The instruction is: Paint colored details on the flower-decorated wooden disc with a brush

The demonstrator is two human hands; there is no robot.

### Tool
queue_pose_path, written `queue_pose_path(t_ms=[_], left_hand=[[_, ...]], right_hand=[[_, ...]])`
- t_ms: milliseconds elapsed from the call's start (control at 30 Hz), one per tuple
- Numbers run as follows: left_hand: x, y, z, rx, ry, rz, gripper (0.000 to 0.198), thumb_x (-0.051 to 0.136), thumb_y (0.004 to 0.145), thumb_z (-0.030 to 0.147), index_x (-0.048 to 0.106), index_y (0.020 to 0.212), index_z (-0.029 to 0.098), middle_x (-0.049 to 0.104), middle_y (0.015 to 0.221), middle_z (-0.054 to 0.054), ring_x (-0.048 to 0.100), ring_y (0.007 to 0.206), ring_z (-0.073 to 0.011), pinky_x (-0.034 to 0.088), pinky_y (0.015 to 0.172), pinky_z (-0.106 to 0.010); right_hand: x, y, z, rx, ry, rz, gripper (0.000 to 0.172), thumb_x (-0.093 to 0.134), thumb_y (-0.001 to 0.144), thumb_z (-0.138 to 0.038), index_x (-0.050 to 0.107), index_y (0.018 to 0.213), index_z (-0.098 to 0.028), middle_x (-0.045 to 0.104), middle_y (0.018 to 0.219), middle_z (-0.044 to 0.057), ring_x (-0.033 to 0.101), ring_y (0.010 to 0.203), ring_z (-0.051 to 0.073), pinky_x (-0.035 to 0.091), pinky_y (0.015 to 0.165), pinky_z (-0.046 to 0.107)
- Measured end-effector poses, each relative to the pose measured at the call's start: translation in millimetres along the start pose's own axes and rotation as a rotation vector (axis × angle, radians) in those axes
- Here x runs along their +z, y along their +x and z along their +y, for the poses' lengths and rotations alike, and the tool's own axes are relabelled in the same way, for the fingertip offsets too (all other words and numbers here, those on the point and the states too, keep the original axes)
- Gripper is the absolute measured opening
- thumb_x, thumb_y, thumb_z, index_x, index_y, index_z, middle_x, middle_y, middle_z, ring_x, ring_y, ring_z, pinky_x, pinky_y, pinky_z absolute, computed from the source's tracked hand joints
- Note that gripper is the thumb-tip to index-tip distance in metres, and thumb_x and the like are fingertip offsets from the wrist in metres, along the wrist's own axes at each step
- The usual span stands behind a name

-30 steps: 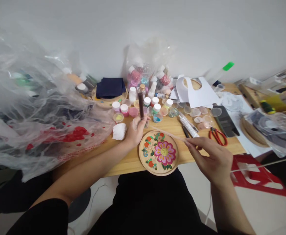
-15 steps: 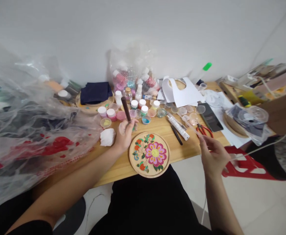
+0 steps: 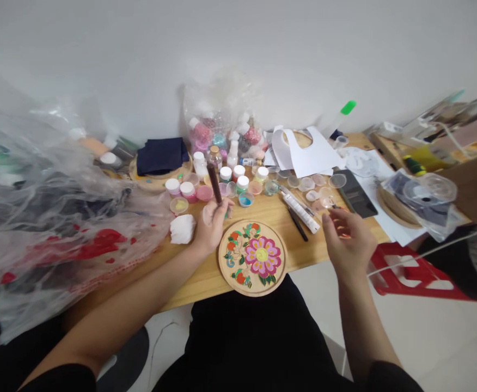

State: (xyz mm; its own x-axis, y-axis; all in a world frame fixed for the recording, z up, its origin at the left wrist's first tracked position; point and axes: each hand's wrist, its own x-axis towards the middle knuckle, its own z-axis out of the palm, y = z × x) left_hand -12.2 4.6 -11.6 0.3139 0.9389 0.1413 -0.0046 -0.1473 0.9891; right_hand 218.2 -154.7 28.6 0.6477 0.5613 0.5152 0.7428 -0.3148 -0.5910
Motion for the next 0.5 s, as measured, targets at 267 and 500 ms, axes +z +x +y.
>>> queue_pose_path(t_ms=[267, 500], left_hand=[[-1.2, 1, 2, 0.054, 0.006, -0.114, 0.039, 0.054, 0.098, 0.054, 0.066, 0.083, 0.02, 0.062, 0.07, -0.001, 0.06, 0.068, -0.0166, 0.05, 0.066, -0.03], [-4.0, 2, 6, 0.043, -0.015, -0.193, 0.03, 0.06, 0.095, 0.049, 0.064, 0.086, 0.02, 0.068, 0.078, -0.002, 0.062, 0.074, -0.0184, 0.052, 0.071, -0.032]], right_hand=[[54, 49, -133, -0.286, 0.51, -0.662, 0.053, 0.076, 0.084, -0.062, 0.068, 0.117, -0.022, 0.059, 0.065, -0.006, 0.055, 0.058, 0.012, 0.044, 0.057, 0.027], [92, 56, -141, -0.459, 0.572, -0.741, 0.038, 0.068, 0.093, -0.05, 0.064, 0.073, -0.018, 0.058, 0.059, -0.004, 0.047, 0.055, 0.008, 0.035, 0.054, 0.026]])
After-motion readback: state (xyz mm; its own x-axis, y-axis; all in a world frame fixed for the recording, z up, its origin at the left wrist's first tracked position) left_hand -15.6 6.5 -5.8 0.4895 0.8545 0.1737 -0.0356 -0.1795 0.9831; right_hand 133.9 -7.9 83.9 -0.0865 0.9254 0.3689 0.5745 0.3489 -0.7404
